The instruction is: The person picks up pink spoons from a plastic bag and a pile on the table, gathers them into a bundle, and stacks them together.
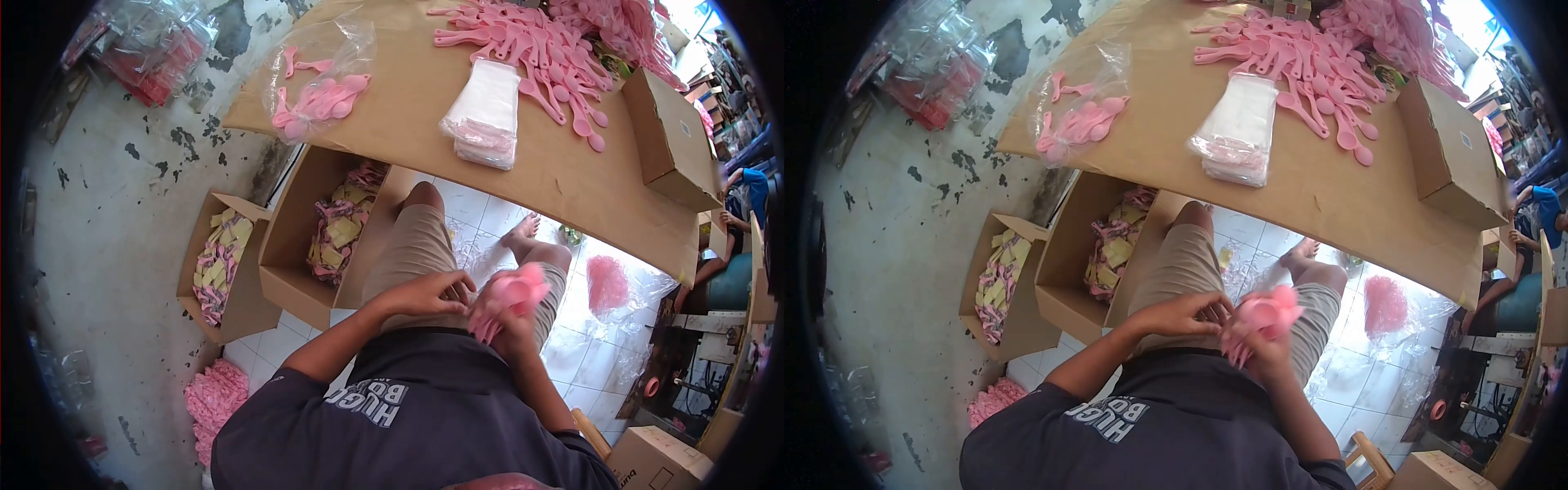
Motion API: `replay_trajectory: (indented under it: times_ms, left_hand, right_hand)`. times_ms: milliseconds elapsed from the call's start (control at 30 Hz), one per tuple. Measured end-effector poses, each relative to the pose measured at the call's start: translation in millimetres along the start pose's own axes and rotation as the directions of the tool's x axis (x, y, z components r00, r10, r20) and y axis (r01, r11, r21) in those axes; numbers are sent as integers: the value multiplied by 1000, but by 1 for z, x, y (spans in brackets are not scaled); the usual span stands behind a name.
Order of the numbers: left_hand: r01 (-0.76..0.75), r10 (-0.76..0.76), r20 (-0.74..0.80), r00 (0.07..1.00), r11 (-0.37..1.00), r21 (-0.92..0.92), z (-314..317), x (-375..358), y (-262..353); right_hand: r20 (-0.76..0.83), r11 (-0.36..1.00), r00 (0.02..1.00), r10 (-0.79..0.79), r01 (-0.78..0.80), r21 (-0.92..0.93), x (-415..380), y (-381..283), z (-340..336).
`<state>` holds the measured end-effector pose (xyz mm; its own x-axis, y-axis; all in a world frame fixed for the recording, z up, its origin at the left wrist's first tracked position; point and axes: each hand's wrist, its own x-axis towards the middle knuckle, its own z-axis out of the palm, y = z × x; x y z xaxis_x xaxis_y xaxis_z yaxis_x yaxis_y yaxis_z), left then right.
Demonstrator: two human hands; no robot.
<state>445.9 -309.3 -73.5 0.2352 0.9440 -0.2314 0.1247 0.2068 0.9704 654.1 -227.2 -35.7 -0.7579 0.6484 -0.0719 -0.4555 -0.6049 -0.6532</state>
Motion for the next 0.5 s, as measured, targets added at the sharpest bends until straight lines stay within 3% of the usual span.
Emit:
replay_trajectory:
  times_ms: [67,167,200,233,267,300,333,367,433,467,500]
  left_hand:
    - [-19,21,-82,996,1000,24,-11,2,-9]
    - [10,13,-273,962,997,80,-27,9,-27]
    - [-17,37,-245,969,997,82,-31,13,-41]
    - [9,43,-346,937,989,149,-34,18,-60]
    - [39,59,-445,894,978,207,-34,27,-77]
    - [1,88,-419,904,978,208,-31,35,-93]
    - [101,22,-482,876,968,228,-28,38,-107]
    - [208,-44,-551,834,948,240,-27,42,-105]
    - [261,-58,-542,839,916,305,-26,45,-85]
    - [329,-91,-541,836,873,361,-26,44,-75]
    - [321,-85,-537,839,875,364,-27,44,-80]
  right_hand:
    - [40,902,935,352,-328,-283,-14,11,-3]
    - [46,875,935,352,-311,-372,-12,10,0]
    - [25,844,943,332,-285,-455,-9,-1,5]
    - [-27,838,925,378,-355,-414,-7,-12,12]
    - [-55,838,937,345,-334,-432,-2,-21,18]
    - [19,851,957,289,-247,-464,5,-29,25]
    - [101,858,965,241,-163,-488,13,-39,31]
    - [197,778,964,180,-17,-628,24,-57,33]
    - [194,803,970,148,-3,-596,40,-99,40]
    - [373,618,925,-71,334,-712,59,-118,40]
    - [246,666,968,-55,219,-713,68,-135,40]
